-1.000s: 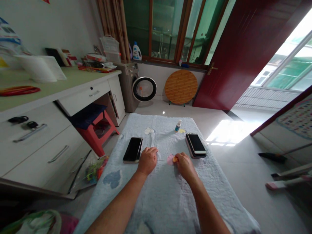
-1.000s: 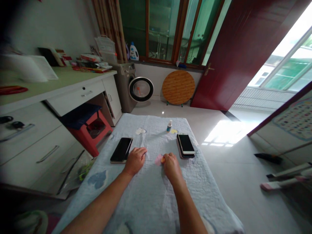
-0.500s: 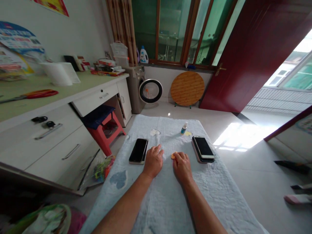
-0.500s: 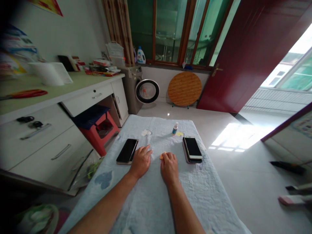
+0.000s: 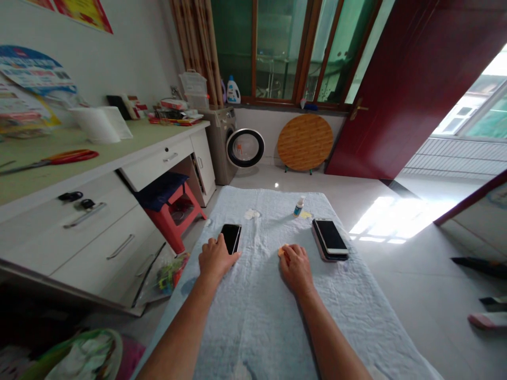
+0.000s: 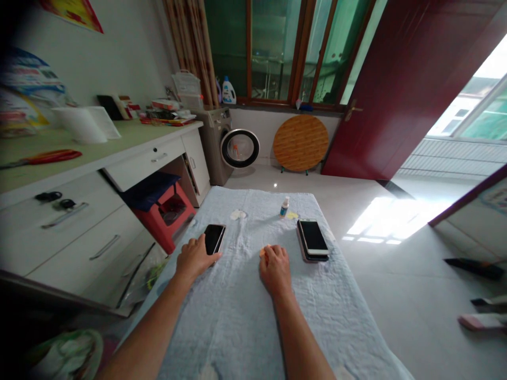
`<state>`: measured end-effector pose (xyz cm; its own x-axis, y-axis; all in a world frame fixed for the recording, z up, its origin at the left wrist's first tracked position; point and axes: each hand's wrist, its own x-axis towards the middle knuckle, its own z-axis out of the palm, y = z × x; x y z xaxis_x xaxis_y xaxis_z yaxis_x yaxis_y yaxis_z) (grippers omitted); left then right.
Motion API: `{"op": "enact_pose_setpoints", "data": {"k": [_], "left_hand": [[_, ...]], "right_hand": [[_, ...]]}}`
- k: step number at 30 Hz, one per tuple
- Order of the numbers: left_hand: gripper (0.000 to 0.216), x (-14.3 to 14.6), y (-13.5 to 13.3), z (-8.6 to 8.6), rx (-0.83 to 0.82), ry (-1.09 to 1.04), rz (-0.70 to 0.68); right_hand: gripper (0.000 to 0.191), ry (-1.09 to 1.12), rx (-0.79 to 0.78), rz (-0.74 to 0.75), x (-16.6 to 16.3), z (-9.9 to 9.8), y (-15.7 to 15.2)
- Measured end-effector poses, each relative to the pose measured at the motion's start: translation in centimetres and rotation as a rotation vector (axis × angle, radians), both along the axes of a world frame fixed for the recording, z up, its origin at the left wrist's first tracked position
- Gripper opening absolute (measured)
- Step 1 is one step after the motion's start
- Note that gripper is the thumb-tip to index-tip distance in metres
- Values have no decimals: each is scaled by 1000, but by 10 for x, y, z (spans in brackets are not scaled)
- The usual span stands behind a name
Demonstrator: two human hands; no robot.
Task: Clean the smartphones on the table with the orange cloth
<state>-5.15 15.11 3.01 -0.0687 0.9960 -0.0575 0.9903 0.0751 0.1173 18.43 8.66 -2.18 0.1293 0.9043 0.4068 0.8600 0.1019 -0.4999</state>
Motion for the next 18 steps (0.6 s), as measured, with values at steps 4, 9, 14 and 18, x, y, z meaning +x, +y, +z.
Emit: {"op": "enact_pose_setpoints", "data": {"k": [4, 9, 14, 18], "left_hand": [[73, 6, -4, 1, 20, 13, 24], [65, 12, -9, 1, 110, 51, 24], [63, 16, -7, -2, 114, 40, 73], [66, 19, -1, -6, 92, 8, 141]], "right_hand": [[22, -11, 5, -4, 0, 0, 0], [23, -20, -4, -19, -1, 2, -1], [21, -5, -7, -17, -2, 4, -2], [22, 1, 1, -16, -1, 4, -2]]}}
